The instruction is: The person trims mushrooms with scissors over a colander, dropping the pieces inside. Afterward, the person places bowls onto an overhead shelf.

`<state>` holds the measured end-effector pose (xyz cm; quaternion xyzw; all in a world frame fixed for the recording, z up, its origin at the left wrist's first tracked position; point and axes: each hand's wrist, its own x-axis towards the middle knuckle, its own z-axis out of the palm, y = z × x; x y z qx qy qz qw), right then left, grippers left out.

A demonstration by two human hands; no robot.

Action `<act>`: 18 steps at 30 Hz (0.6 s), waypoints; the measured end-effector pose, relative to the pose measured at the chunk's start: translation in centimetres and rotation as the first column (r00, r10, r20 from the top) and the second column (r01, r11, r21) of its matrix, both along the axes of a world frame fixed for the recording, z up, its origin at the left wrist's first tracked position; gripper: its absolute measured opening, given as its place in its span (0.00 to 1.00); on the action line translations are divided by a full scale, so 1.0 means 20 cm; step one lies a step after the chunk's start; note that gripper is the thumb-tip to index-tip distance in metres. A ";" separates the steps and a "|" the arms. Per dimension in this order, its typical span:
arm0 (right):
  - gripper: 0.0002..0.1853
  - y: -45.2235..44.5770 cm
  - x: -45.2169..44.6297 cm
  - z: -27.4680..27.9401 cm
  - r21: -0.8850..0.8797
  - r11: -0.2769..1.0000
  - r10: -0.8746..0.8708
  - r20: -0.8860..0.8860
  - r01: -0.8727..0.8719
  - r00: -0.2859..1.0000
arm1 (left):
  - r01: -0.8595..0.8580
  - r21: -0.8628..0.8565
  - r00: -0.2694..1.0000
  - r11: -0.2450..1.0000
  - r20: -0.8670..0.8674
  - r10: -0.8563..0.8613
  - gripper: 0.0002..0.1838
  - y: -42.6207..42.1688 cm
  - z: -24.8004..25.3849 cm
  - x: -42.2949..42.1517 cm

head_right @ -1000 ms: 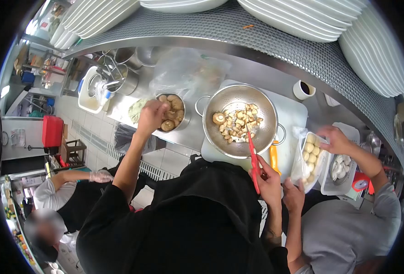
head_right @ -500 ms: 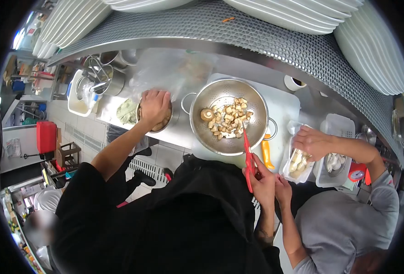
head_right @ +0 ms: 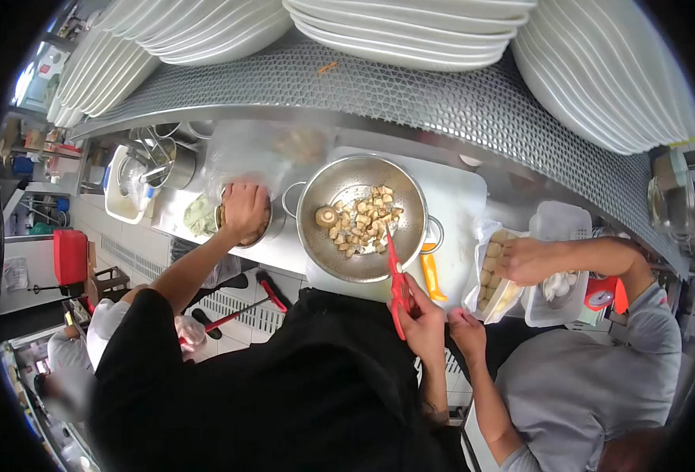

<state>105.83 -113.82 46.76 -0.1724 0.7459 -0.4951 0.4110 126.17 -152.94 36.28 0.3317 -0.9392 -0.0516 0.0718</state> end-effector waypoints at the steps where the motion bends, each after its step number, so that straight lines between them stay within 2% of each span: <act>1: 0.32 0.01 -0.01 0.00 -0.008 1.000 0.001 -0.002 -0.001 1.000 | -0.025 0.030 0.999 0.999 -0.039 0.027 0.17 -0.01 0.00 0.00; 3: 0.32 0.02 -0.03 -0.02 -0.022 0.999 0.026 -0.021 -0.027 0.999 | -0.039 0.028 0.993 0.999 -0.111 0.042 0.14 -0.02 0.00 0.01; 5: 0.32 0.04 -0.04 -0.07 -0.032 0.999 0.032 -0.040 -0.033 0.999 | -0.195 0.034 0.866 0.980 -0.463 0.188 0.08 0.13 0.23 -0.06; 6: 0.32 0.05 -0.04 -0.08 -0.037 0.998 0.042 -0.060 -0.044 0.997 | -0.196 0.033 0.864 0.980 -0.466 0.189 0.08 0.19 0.29 -0.08; 8: 0.32 0.04 -0.06 -0.06 -0.033 0.999 0.036 -0.057 -0.038 0.998 | -0.126 -0.084 0.781 0.988 -0.623 0.046 0.05 0.30 0.34 -0.12; 11: 0.32 0.05 -0.08 -0.05 -0.031 0.997 0.064 -0.057 -0.066 0.996 | -0.193 -0.115 0.841 0.975 -0.530 0.104 0.04 0.31 0.26 -0.09; 13: 0.32 0.04 -0.08 -0.05 -0.047 0.996 0.073 -0.062 -0.076 0.995 | -0.253 -0.107 0.819 0.961 -0.553 0.154 0.02 0.27 0.24 -0.02; 16: 0.32 0.07 -0.08 -0.03 -0.035 0.999 -0.010 -0.033 0.009 0.999 | -0.373 0.171 0.647 0.912 -0.657 0.387 0.02 0.28 0.30 0.09; 18: 0.32 0.08 -0.09 -0.04 -0.018 1.000 -0.004 -0.027 0.003 1.000 | -0.342 0.202 0.686 0.918 -0.613 0.391 0.02 0.32 0.32 0.18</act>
